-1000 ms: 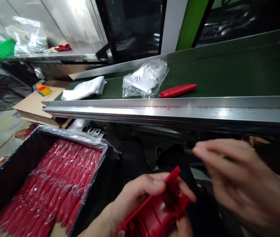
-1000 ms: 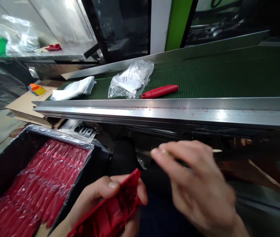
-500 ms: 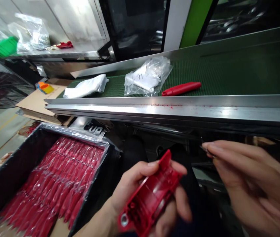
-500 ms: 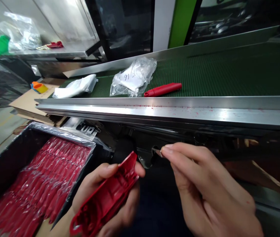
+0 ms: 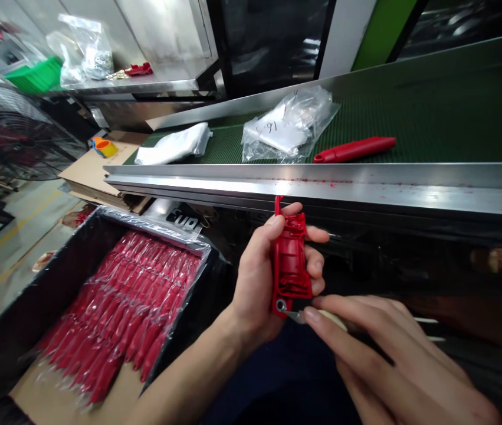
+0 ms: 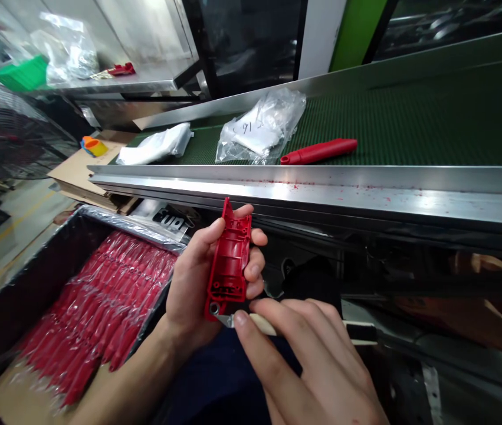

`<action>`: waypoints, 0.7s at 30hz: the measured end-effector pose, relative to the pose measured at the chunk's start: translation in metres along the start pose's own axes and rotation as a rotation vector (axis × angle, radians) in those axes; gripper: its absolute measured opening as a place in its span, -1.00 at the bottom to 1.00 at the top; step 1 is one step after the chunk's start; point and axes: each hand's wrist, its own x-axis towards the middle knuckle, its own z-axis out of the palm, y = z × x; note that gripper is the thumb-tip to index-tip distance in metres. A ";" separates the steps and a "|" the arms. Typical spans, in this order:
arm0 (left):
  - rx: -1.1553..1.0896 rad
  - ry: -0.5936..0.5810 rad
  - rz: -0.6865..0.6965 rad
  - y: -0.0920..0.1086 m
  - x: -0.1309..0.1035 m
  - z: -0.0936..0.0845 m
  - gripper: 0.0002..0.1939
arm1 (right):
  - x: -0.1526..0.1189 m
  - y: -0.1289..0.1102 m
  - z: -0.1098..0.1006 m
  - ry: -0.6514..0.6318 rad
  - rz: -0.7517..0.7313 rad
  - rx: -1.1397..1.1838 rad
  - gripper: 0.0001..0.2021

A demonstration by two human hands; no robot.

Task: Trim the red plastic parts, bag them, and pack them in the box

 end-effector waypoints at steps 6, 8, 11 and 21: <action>0.014 0.004 0.005 -0.001 0.000 0.001 -0.71 | -0.001 0.007 -0.002 -0.044 -0.035 -0.048 -0.53; 0.015 0.009 0.007 -0.001 0.001 0.000 -0.72 | -0.002 0.009 0.000 -0.049 -0.029 -0.053 -0.52; 0.006 0.011 -0.005 -0.001 0.004 -0.003 -0.72 | -0.002 0.009 0.005 -0.017 -0.056 -0.133 -0.54; -0.096 0.029 -0.062 0.010 0.010 -0.017 -0.68 | 0.000 0.018 0.000 0.172 0.025 -0.052 -0.50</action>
